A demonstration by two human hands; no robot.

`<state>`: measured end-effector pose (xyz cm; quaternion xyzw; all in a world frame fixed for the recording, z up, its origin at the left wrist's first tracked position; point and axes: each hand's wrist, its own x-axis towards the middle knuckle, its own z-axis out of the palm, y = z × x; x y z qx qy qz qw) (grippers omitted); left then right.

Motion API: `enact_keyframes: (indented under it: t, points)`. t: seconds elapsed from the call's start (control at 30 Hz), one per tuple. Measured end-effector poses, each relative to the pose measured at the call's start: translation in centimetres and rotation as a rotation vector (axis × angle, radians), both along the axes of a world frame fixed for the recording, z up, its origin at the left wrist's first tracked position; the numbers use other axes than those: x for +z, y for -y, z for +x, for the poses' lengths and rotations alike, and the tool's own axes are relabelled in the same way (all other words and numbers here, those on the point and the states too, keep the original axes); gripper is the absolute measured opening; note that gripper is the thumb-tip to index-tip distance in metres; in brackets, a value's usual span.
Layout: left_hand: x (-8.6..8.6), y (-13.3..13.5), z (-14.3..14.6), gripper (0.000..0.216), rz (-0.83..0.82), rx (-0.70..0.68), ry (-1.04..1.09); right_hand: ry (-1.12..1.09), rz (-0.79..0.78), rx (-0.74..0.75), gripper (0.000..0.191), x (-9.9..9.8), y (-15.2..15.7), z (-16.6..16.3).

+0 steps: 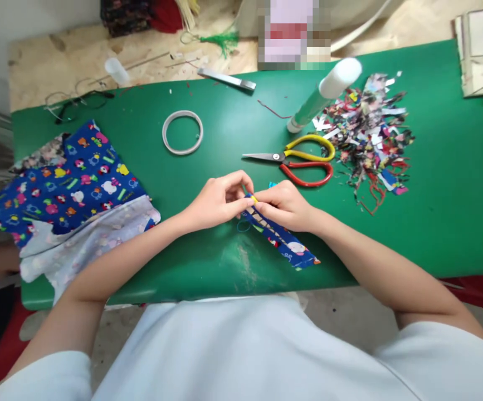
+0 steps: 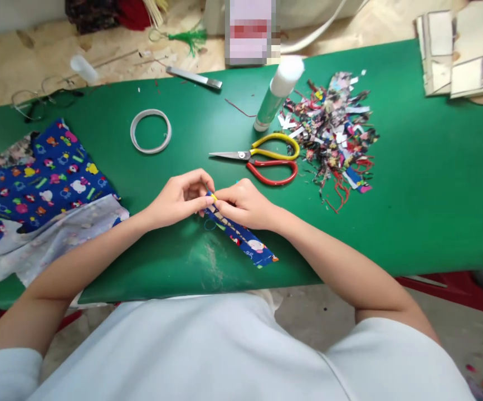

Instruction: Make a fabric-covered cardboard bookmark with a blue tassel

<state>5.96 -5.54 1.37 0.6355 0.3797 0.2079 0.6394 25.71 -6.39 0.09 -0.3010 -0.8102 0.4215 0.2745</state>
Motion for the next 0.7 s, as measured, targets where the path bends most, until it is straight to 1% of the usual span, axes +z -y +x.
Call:
enact_keyframes:
  t: [0.1,0.17,0.27,0.37,0.43,0.47,0.53,0.57,0.63,0.67,0.7]
  points:
    - [0.3,-0.2,0.3,0.009,0.18,0.008,-0.125,0.028,-0.046,-0.048,0.033,-0.1,0.1,-0.3]
    - [0.5,-0.4,0.5,0.007,0.243,0.035,-0.156,0.048,-0.093,-0.116,0.033,0.0,0.3,-0.5]
    - [0.5,-0.9,0.5,0.008,0.176,0.047,-0.136,0.071,-0.179,-0.153,0.034,0.6,0.0,-0.6]
    - [0.1,-1.4,0.1,0.012,0.073,0.038,-0.062,0.121,-0.249,-0.095,0.036,1.5,-1.2,-0.4]
    - [-0.5,-1.7,-0.2,0.016,-0.009,0.024,0.043,0.122,-0.29,-0.059,0.038,2.1,-2.1,-0.5]
    - [-0.9,-1.8,-0.3,0.018,-0.046,0.035,0.102,0.101,-0.314,-0.05,0.039,2.3,-2.5,-0.6]
    - [-1.6,-1.8,-0.4,0.023,-0.055,0.143,0.188,0.023,-0.37,-0.065,0.041,2.4,-3.0,-0.8]
    - [-1.9,-1.7,-0.4,0.027,-0.011,0.221,0.201,-0.021,-0.395,-0.085,0.042,2.3,-3.0,-1.0]
    - [-2.4,-1.5,-0.4,0.031,0.165,0.359,0.167,-0.096,-0.419,-0.125,0.041,1.8,-2.9,-1.3]
    - [-2.5,-1.3,-0.4,0.03,0.26,0.38,0.137,-0.123,-0.412,-0.131,0.04,1.5,-2.8,-1.5]
    - [-2.5,-1.2,-0.5,0.027,0.328,0.365,0.107,-0.143,-0.391,-0.126,0.038,1.2,-2.7,-1.6]
